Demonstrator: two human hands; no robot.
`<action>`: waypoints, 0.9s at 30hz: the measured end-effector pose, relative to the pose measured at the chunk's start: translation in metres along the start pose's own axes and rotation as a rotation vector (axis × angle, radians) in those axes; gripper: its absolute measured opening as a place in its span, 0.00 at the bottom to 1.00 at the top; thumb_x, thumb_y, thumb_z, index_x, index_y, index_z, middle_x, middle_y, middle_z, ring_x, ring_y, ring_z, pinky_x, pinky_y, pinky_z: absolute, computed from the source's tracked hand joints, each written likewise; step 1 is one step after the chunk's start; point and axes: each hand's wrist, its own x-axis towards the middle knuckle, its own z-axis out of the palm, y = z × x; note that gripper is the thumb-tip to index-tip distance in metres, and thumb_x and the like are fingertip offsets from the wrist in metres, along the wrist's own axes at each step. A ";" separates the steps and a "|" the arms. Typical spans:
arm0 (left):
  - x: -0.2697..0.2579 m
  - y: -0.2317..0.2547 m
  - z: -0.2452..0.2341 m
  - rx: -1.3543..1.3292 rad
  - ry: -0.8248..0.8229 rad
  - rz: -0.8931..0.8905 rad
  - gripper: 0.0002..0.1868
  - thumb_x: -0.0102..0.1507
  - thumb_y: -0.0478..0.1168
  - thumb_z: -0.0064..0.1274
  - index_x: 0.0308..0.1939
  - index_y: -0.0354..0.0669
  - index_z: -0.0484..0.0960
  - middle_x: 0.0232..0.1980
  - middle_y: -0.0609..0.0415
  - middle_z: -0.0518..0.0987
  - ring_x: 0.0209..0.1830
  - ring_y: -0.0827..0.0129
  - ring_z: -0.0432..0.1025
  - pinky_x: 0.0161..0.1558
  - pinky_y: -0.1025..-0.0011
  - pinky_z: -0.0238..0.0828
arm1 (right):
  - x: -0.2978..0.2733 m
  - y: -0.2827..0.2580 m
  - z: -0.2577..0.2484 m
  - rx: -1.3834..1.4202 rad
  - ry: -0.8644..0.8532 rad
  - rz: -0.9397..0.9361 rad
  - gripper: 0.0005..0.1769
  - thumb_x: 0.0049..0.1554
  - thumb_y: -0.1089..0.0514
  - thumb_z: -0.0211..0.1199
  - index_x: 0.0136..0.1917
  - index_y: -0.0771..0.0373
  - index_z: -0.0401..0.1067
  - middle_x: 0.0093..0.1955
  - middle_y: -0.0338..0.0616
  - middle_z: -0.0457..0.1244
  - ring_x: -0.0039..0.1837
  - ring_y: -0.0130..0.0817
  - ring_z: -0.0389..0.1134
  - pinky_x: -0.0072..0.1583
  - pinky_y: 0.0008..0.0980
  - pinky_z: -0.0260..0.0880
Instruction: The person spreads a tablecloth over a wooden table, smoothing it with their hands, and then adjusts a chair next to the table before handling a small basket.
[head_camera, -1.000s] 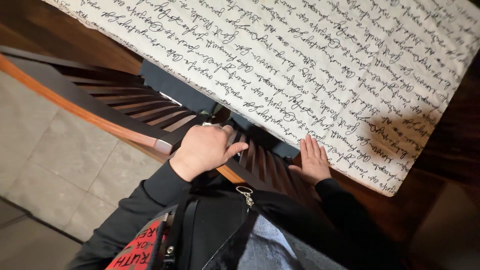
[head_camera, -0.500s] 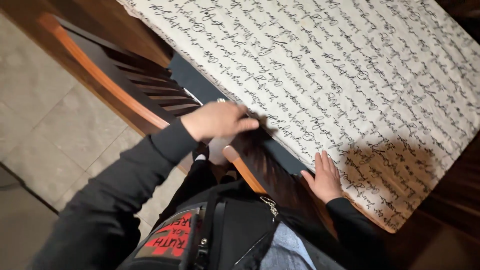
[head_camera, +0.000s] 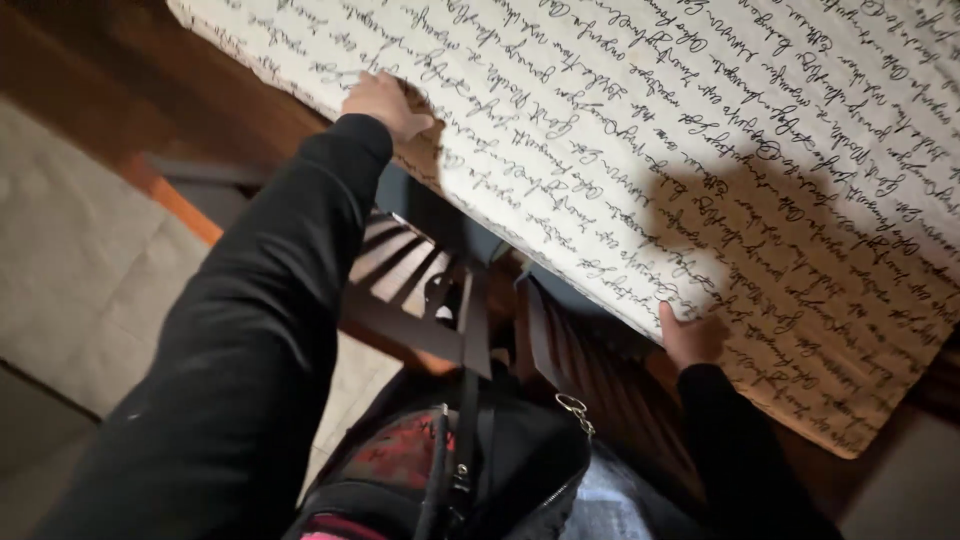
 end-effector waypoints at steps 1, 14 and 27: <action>0.025 -0.014 0.005 -0.049 0.090 -0.017 0.55 0.65 0.68 0.55 0.78 0.31 0.48 0.78 0.32 0.49 0.69 0.36 0.62 0.62 0.49 0.69 | 0.007 0.001 0.012 -0.111 -0.040 0.078 0.64 0.52 0.26 0.56 0.81 0.75 0.39 0.80 0.73 0.40 0.78 0.68 0.45 0.73 0.64 0.48; 0.069 -0.052 -0.032 -0.093 0.003 -0.127 0.73 0.53 0.70 0.61 0.82 0.44 0.25 0.79 0.33 0.21 0.85 0.42 0.26 0.79 0.39 0.30 | -0.011 -0.021 0.011 -0.103 -0.111 0.215 0.79 0.41 0.11 0.48 0.82 0.71 0.30 0.85 0.64 0.26 0.85 0.63 0.28 0.80 0.58 0.30; 0.104 -0.073 -0.001 -0.011 -0.016 -0.228 0.80 0.51 0.82 0.54 0.78 0.33 0.19 0.80 0.39 0.16 0.83 0.51 0.18 0.81 0.53 0.37 | -0.035 -0.059 -0.015 0.029 -0.177 0.350 0.72 0.47 0.20 0.56 0.83 0.62 0.22 0.87 0.48 0.18 0.86 0.54 0.20 0.81 0.61 0.30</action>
